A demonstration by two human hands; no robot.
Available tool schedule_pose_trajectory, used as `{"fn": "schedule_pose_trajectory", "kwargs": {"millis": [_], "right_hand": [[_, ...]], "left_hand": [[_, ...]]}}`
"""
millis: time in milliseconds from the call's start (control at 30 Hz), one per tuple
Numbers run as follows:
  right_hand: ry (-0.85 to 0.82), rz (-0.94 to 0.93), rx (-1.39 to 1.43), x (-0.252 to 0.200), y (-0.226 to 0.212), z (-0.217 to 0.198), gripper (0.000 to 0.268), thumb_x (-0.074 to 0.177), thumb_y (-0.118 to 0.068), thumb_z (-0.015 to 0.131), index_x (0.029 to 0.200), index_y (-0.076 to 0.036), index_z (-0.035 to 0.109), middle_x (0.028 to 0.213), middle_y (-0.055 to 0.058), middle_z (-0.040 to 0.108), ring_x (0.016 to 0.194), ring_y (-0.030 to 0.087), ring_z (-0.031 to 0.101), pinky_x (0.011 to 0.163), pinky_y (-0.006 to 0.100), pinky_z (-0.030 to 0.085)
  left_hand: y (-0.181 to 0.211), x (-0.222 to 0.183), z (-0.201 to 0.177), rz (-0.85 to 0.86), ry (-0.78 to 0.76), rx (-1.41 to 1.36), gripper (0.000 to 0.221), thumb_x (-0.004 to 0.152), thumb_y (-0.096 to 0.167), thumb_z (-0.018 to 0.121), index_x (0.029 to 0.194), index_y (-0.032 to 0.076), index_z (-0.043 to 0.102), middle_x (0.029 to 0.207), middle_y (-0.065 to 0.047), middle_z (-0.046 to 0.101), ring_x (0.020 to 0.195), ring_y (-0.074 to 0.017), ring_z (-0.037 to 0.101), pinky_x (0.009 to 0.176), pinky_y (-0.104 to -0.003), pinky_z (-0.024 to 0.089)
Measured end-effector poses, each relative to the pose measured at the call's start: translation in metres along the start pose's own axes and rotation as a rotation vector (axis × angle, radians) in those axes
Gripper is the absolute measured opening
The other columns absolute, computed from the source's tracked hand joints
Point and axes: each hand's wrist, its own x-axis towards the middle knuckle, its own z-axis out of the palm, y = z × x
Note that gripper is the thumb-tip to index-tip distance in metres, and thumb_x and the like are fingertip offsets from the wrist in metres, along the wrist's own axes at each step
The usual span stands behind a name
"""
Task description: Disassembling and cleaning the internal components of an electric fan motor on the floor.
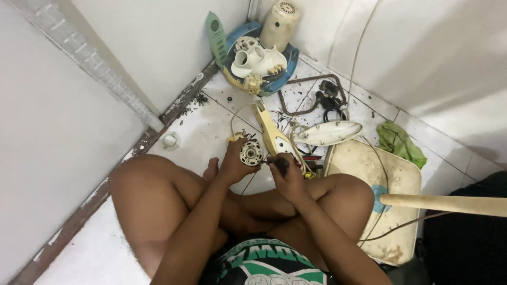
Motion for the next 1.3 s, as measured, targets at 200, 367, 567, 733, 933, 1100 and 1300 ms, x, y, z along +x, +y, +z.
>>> {"fn": "schedule_pose_trajectory", "kwargs": {"millis": [200, 367, 567, 733, 933, 1100, 1300], "right_hand": [[-0.028, 0.117, -0.015, -0.003, -0.011, -0.007, 0.022, 0.098, -0.023, 0.069, 0.115, -0.016, 0.058, 0.104, 0.014, 0.079, 0.103, 0.038, 0.075, 0.090, 0.049, 0.058], [-0.004, 0.114, -0.009, 0.002, -0.020, 0.000, 0.016, 0.100, -0.022, 0.063, 0.111, -0.014, 0.055, 0.097, 0.019, 0.079, 0.096, 0.042, 0.075, 0.084, 0.054, 0.058], [-0.011, 0.077, 0.012, 0.022, -0.026, 0.002, 0.013, 0.100, -0.021, 0.060, 0.105, -0.010, 0.057, 0.090, 0.018, 0.080, 0.091, 0.041, 0.077, 0.079, 0.055, 0.056], [0.029, -0.042, 0.227, 0.019, -0.001, 0.019, 0.008, 0.099, -0.006, 0.059, 0.106, -0.003, 0.057, 0.092, 0.021, 0.078, 0.088, 0.036, 0.078, 0.081, 0.048, 0.061], [0.122, -0.149, 0.455, 0.007, 0.042, 0.022, 0.015, 0.104, 0.000, 0.050, 0.117, -0.003, 0.042, 0.101, 0.019, 0.070, 0.094, 0.025, 0.072, 0.082, 0.044, 0.062], [0.121, -0.113, 0.550, 0.005, 0.052, 0.015, 0.012, 0.106, -0.003, 0.044, 0.116, -0.001, 0.038, 0.106, 0.028, 0.070, 0.094, 0.033, 0.076, 0.086, 0.047, 0.063], [0.060, -0.141, 0.567, 0.015, 0.059, 0.007, 0.012, 0.106, -0.006, 0.043, 0.115, 0.000, 0.038, 0.105, 0.030, 0.071, 0.095, 0.033, 0.077, 0.085, 0.048, 0.065]], "left_hand": [[0.001, -0.005, 0.008, -0.009, 0.027, -0.010, 0.095, 0.068, 0.026, 0.095, 0.145, 0.003, 0.044, 0.135, -0.024, 0.048, 0.136, -0.0421, 0.049, 0.120, -0.054, 0.039], [-0.003, -0.001, 0.004, 0.090, 0.065, -0.005, 0.087, 0.064, 0.021, 0.097, 0.135, 0.001, 0.052, 0.123, -0.023, 0.056, 0.127, -0.0406, 0.056, 0.117, -0.050, 0.043], [-0.012, 0.011, -0.005, 0.250, 0.137, -0.060, 0.078, 0.053, 0.017, 0.099, 0.116, -0.011, 0.061, 0.105, -0.035, 0.068, 0.108, -0.0504, 0.066, 0.096, -0.054, 0.054], [-0.011, 0.013, -0.011, 0.217, 0.141, -0.154, 0.075, 0.055, 0.013, 0.098, 0.116, -0.010, 0.062, 0.104, -0.030, 0.071, 0.107, -0.0429, 0.070, 0.096, -0.049, 0.056], [-0.025, 0.022, 0.005, 0.157, 0.127, -0.149, 0.089, 0.048, 0.019, 0.102, 0.123, -0.002, 0.060, 0.111, -0.025, 0.065, 0.114, -0.0420, 0.066, 0.102, -0.049, 0.054], [-0.021, 0.024, 0.007, 0.098, 0.047, -0.073, 0.102, 0.051, 0.026, 0.102, 0.139, 0.006, 0.054, 0.124, -0.019, 0.051, 0.126, -0.0422, 0.056, 0.112, -0.050, 0.046], [-0.020, 0.026, 0.003, 0.118, 0.047, -0.104, 0.101, 0.055, 0.030, 0.102, 0.139, 0.007, 0.050, 0.121, -0.021, 0.047, 0.126, -0.0428, 0.054, 0.114, -0.049, 0.043]]}}
